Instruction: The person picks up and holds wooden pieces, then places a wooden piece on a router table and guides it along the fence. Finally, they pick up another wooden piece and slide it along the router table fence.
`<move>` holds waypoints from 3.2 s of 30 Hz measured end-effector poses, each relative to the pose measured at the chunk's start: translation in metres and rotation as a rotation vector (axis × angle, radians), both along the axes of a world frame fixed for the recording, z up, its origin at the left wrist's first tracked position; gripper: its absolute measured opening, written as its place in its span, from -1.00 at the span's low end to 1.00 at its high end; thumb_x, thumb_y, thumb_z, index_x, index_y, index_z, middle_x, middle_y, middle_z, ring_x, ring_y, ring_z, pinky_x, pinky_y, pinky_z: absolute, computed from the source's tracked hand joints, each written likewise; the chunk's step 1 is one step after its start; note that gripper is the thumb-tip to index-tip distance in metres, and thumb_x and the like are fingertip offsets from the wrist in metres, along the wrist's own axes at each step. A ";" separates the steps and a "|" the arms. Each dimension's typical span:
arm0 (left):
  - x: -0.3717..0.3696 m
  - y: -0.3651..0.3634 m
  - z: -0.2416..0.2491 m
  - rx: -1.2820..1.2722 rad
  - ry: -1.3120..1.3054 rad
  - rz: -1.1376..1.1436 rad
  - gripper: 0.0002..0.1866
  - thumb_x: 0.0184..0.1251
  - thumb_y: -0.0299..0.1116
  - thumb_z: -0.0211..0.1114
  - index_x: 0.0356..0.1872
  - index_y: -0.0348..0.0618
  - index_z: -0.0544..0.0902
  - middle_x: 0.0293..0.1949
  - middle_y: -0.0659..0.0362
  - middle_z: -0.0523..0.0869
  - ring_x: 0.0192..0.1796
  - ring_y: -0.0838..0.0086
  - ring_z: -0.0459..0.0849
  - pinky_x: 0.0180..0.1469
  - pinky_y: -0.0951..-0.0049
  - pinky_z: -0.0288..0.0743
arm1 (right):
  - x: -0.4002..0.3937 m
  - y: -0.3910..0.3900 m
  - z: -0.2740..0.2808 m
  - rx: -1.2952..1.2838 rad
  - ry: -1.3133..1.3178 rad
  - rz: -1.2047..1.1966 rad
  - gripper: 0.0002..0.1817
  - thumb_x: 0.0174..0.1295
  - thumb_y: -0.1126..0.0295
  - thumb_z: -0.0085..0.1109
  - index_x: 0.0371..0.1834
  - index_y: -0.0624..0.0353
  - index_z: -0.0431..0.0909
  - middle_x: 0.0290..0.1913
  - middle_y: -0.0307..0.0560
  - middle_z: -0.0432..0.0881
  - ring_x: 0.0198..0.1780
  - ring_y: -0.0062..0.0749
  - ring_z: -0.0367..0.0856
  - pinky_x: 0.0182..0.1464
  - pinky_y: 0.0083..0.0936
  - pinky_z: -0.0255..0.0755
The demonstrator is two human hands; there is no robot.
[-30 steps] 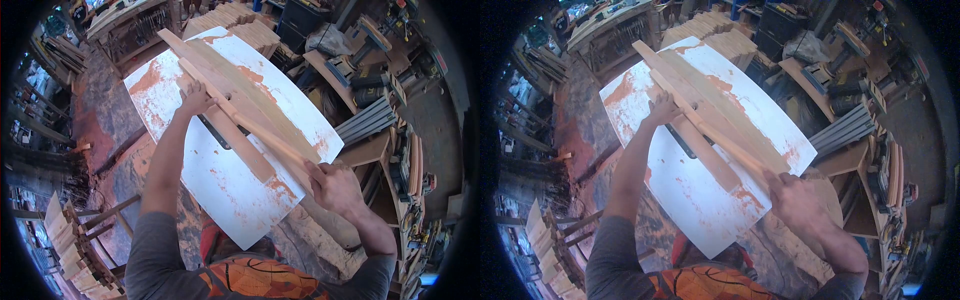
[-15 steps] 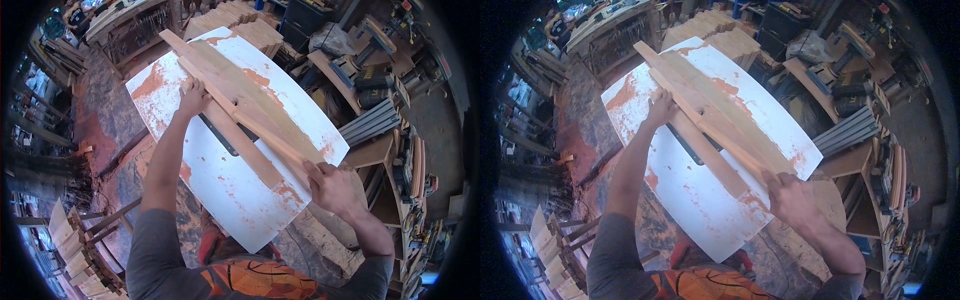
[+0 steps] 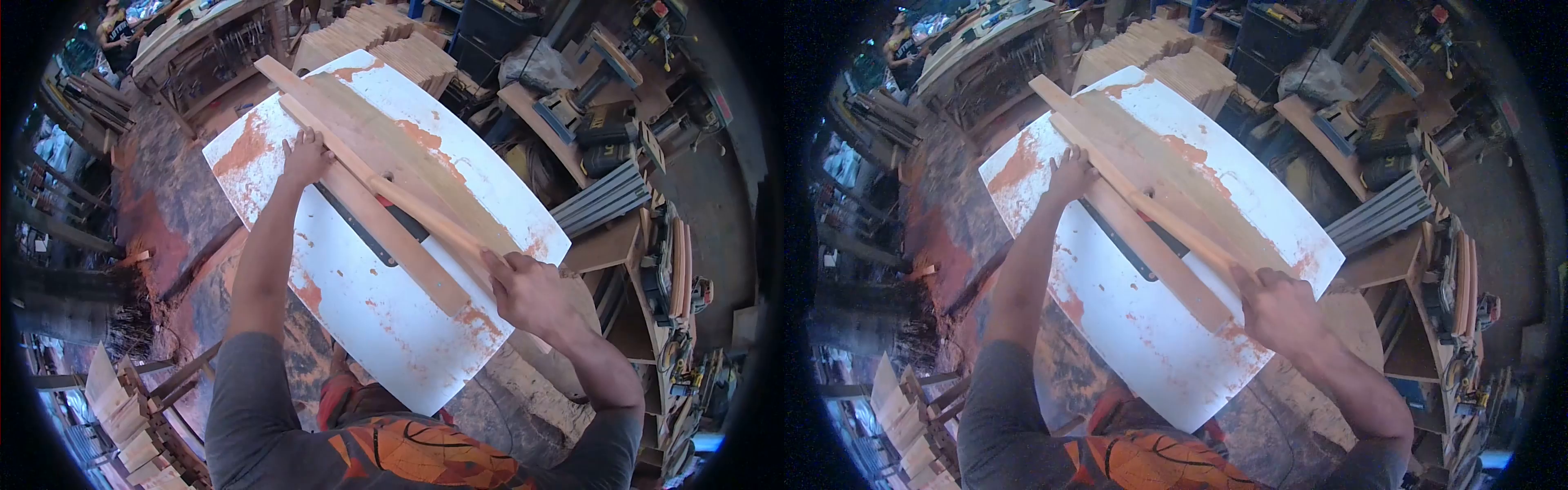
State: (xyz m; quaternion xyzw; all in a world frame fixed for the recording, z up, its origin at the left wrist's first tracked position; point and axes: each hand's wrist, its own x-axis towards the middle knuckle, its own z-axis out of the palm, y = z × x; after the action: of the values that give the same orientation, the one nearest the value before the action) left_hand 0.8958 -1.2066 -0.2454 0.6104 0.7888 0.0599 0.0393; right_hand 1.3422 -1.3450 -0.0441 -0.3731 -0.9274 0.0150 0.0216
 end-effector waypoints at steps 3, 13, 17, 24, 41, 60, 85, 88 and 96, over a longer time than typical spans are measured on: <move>-0.014 0.008 0.005 -0.030 0.011 0.024 -0.28 0.51 0.04 0.16 0.53 -0.16 0.27 0.62 -0.04 0.15 0.65 -0.03 0.06 0.53 -0.48 -0.13 | -0.017 0.007 -0.010 0.014 0.005 0.000 -0.56 0.22 0.44 0.25 0.21 0.16 0.63 -0.43 -0.04 0.61 -0.45 -0.11 0.67 -0.45 -0.19 0.57; -0.135 0.090 -0.002 -0.155 -0.424 0.036 0.05 0.25 0.33 0.31 0.54 -0.27 0.22 0.60 -0.15 0.16 0.59 -0.15 0.18 0.52 -0.48 -0.15 | -0.117 0.049 -0.013 0.053 0.042 0.034 -0.54 0.22 0.42 0.22 0.23 0.17 0.61 -0.41 -0.04 0.63 -0.43 -0.07 0.69 -0.43 -0.17 0.58; -0.161 0.141 -0.081 0.214 -0.562 0.148 0.25 0.12 0.37 0.38 0.61 -0.30 0.00 0.62 -0.12 0.13 0.62 -0.20 0.05 0.54 -0.46 -0.27 | -0.168 0.054 0.000 0.019 -0.043 -0.013 -0.48 0.19 0.40 0.19 0.29 0.13 0.56 -0.28 0.05 0.66 -0.29 -0.07 0.74 -0.30 -0.19 0.61; -0.195 0.149 -0.044 0.094 -0.508 0.367 0.41 -0.03 0.36 0.47 0.65 -0.25 -0.16 0.67 -0.10 -0.03 0.66 -0.23 -0.17 0.52 -0.49 -0.38 | -0.110 -0.026 0.053 -0.053 0.177 -0.262 -0.52 0.24 0.50 0.28 0.27 0.17 0.60 -0.20 0.13 0.72 -0.28 0.01 0.74 -0.27 -0.18 0.61; -0.276 0.150 0.076 0.844 -1.666 0.157 -0.42 0.40 0.00 0.28 0.20 -0.29 0.48 -0.08 0.00 0.67 -0.13 0.25 0.75 -0.17 0.26 0.71 | -0.031 -0.176 0.030 0.004 0.435 -0.925 -0.53 0.27 0.48 0.22 0.24 0.47 0.58 -0.21 0.13 0.75 -0.23 -0.41 0.66 -0.18 -0.43 0.52; 0.187 -0.217 0.222 0.295 -0.807 -0.747 -0.48 0.26 -0.43 0.42 0.26 -0.14 0.53 -0.04 0.11 0.65 0.05 0.31 0.64 0.13 0.26 0.56 | 0.175 -0.223 -0.056 -0.147 1.221 -0.864 -0.50 0.52 0.33 0.14 0.41 0.44 0.44 0.08 0.01 0.70 0.05 -0.47 0.63 0.12 -0.55 0.49; 0.368 -0.208 -0.039 0.309 -0.276 -0.155 0.16 0.23 0.24 0.39 0.51 -0.56 0.06 0.57 -0.41 -0.02 0.60 -0.38 -0.09 0.58 -0.31 -0.22 | 0.279 -0.291 -0.122 -0.264 1.238 -0.858 -0.45 0.53 0.33 0.13 0.44 0.52 0.36 0.18 0.11 0.65 0.12 -0.45 0.62 0.16 -0.56 0.49; 0.367 -0.208 -0.029 0.135 -0.315 -0.095 0.30 0.20 0.42 0.30 0.53 -0.61 -0.04 0.58 -0.46 -0.11 0.63 -0.37 -0.25 0.56 -0.39 -0.36 | 0.294 -0.282 -0.116 -0.280 1.055 -0.821 -0.49 0.49 0.38 0.18 0.38 0.51 0.44 0.07 0.14 0.70 -0.05 -0.50 0.67 -0.01 -0.59 0.53; 0.364 -0.204 -0.029 0.065 -0.331 -0.088 0.46 0.08 0.65 0.14 0.55 -0.63 -0.10 0.60 -0.44 -0.18 0.65 -0.31 -0.37 0.53 -0.43 -0.54 | 0.305 -0.250 -0.112 -0.244 0.814 -0.639 -0.61 0.40 0.45 0.26 0.23 0.44 0.60 -0.11 0.18 0.79 -0.30 -0.44 0.70 -0.24 -0.52 0.57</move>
State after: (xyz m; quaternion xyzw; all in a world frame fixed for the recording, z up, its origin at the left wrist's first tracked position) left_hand 1.2601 -1.4103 -0.2743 0.6270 0.7418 0.1834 0.1514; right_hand 1.6470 -1.5950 -0.1563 -0.6010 -0.6756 0.2589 0.3396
